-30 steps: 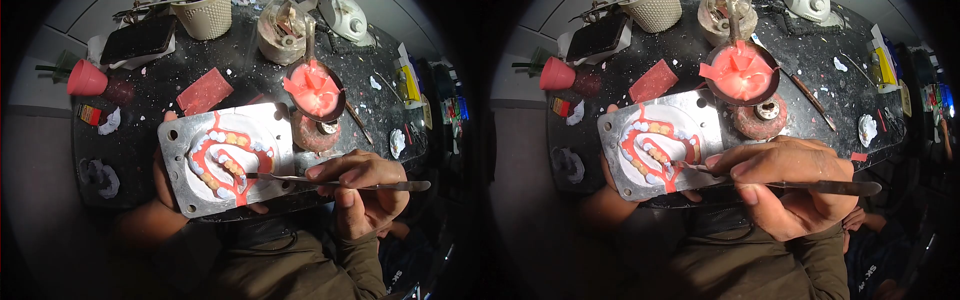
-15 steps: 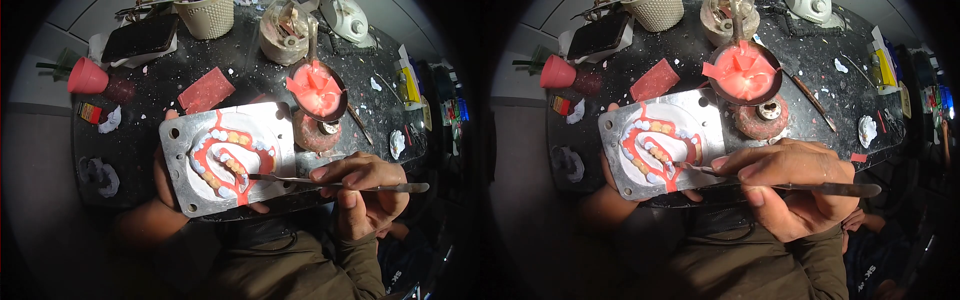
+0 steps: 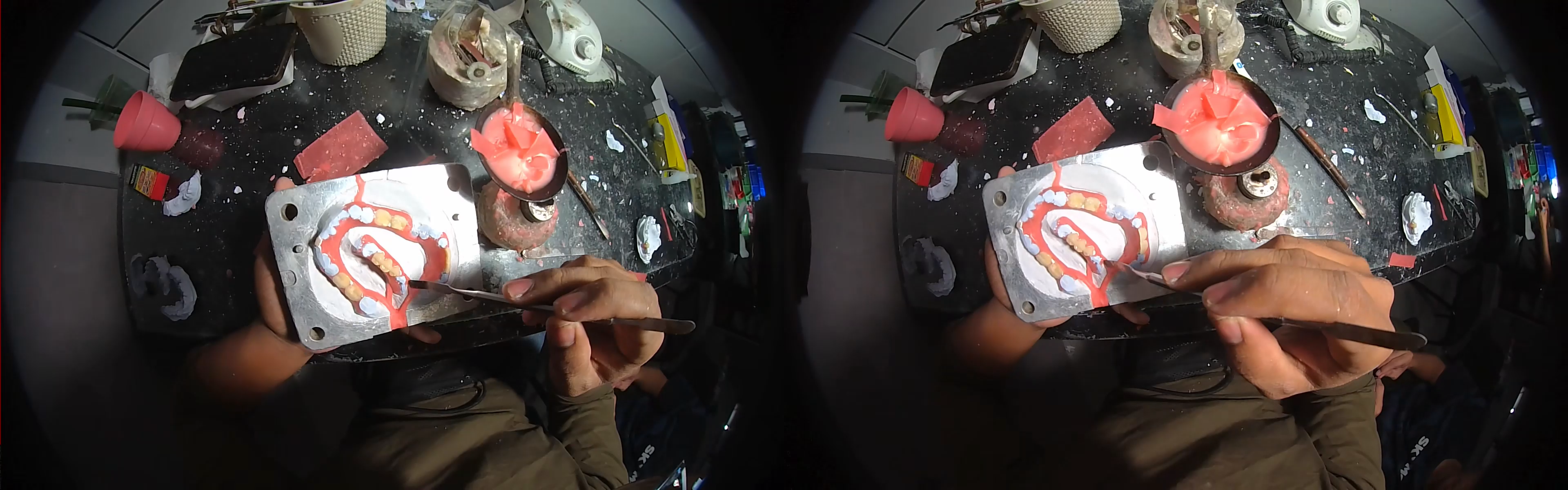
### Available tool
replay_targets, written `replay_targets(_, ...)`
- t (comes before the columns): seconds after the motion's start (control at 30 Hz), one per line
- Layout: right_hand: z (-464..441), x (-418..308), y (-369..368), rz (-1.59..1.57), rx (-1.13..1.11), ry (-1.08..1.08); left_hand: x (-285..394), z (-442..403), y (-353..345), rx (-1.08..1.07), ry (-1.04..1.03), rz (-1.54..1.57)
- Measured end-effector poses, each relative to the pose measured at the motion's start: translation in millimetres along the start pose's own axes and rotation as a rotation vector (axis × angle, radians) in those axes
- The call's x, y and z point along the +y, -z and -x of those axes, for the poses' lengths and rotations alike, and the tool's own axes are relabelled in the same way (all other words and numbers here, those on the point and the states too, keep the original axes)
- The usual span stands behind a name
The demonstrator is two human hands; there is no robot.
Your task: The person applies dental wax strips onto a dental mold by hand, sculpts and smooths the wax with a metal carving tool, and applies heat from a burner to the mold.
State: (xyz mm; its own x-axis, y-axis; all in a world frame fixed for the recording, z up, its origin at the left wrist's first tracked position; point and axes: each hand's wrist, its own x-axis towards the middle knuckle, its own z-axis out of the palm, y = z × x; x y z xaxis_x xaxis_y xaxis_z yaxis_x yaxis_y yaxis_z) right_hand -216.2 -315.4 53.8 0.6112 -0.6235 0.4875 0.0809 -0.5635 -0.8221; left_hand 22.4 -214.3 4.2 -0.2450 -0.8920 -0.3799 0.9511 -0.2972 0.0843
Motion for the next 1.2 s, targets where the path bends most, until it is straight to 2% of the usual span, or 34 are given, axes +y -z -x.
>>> replay_targets(0.1, -1, -1, -1, 0.044, -0.043, 0.029, 1, 1, 2, 0.007, -0.014, -0.084)
replay_targets(0.23, -1, -2, -3, 0.038, 0.004, 0.026, 2, 0, 5, 0.009, -0.005, -0.017)
replay_targets(0.33, -6, -2, 4, 0.078, -0.068, 0.069, 2, 0, 9, -0.106, -0.019, -0.051)
replay_targets(0.4, -5, -3, 3, 0.097, -0.114, 0.083, -1, 0, 0, 0.038, -0.048, -0.085)
replay_targets(0.5, -1, -5, -2, 0.068, 0.026, -0.003, -1, 1, 0, 0.029, -0.071, -0.130)
replay_targets(0.6, -3, -2, 1, 0.054, -0.077, 0.040, 0, 1, 1, -0.064, -0.025, -0.098)
replay_targets(0.7, -2, 0, 0, 0.030, 0.005, 0.039, 0, 1, 4, -0.034, -0.051, -0.130)
replay_targets(0.8, -4, 4, 11, 0.074, -0.183, 0.120, -1, -1, 4, 0.005, -0.088, -0.196)
replay_targets(0.83, 1, 9, 9, -0.006, -0.078, 0.133, -1, -1, 5, 0.002, -0.089, -0.199)
replay_targets(0.9, 4, 4, 7, -0.119, 0.206, 0.036, -2, -1, 6, -0.128, -0.017, 0.043)
replay_targets(0.97, 7, 3, 13, -0.189, 0.447, -0.029, -2, -1, 11, -0.148, -0.014, 0.044)
replay_targets(1.1, 6, 29, 44, -0.075, 0.529, 0.030, 3, -3, 8, -0.170, 0.027, -0.079)
replay_targets(1.17, 7, 35, 53, -0.022, 0.537, 0.022, 0, -2, 8, -0.285, -0.085, -0.089)
replay_targets(1.2, 8, 35, 54, -0.021, 0.541, 0.015, 4, -2, 6, -0.177, -0.094, -0.015)
